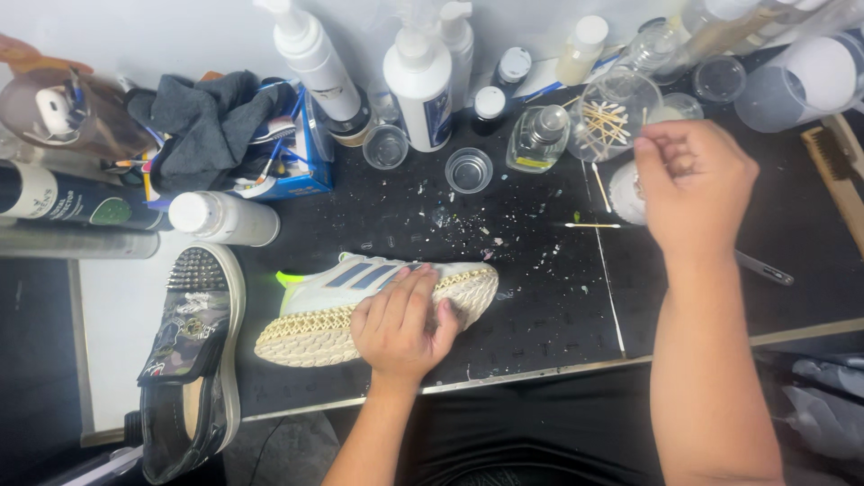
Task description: The person cleans the sole of a white sneaker using a cotton swab and a utility knife. They repeatedly dip the swab into a small container of liquid and scrub the textured sole, then use the knife to scrape debris from the tread. The person continues alternating between these tools to remove dirt from the shoe's bottom.
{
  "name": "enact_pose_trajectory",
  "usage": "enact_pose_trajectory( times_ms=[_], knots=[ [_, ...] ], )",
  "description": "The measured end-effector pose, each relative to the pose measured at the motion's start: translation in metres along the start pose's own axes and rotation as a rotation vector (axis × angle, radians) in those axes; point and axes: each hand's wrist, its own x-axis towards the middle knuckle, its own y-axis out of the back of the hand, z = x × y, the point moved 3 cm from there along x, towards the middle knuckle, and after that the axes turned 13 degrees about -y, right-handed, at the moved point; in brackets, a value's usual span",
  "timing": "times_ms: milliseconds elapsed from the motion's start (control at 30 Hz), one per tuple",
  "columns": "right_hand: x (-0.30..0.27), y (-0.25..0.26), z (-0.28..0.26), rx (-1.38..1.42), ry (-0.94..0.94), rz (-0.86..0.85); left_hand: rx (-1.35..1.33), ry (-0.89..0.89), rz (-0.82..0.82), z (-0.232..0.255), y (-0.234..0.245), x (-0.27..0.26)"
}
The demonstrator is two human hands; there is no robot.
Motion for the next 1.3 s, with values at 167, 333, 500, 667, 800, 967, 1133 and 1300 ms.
enact_pose_trajectory(
  times_ms=[167,333,500,667,800,967,1133,1300],
  knots=[
    [-0.016,0.049,0.015,-0.3,-0.093,-0.03,-0.003,0.008,-0.03,0.0,-0.002,-0.001],
    [-0.035,0.044,0.02,-0.295,-0.002,-0.061,0.008,0.004,-0.039,0.0,-0.004,-0.003],
    [-0.064,0.019,0.028,-0.331,-0.106,-0.16,0.015,0.011,-0.062,0.0,-0.006,-0.002],
    [-0.067,-0.014,0.055,-0.489,-0.128,-0.199,0.013,0.014,-0.06,0.001,-0.005,-0.001],
    [-0.069,-0.02,0.067,-0.441,-0.133,-0.159,0.02,0.016,-0.055,0.002,-0.005,-0.001],
    [-0.076,-0.022,0.039,-0.458,-0.103,-0.193,0.007,0.024,-0.061,0.002,-0.004,0.003],
    [-0.079,-0.026,-0.017,-0.264,0.291,-0.079,0.013,0.029,-0.058,0.003,-0.002,0.004],
    [-0.059,-0.061,-0.029,-0.222,0.194,-0.252,0.008,0.018,-0.044,0.002,-0.001,0.008]
  ],
)
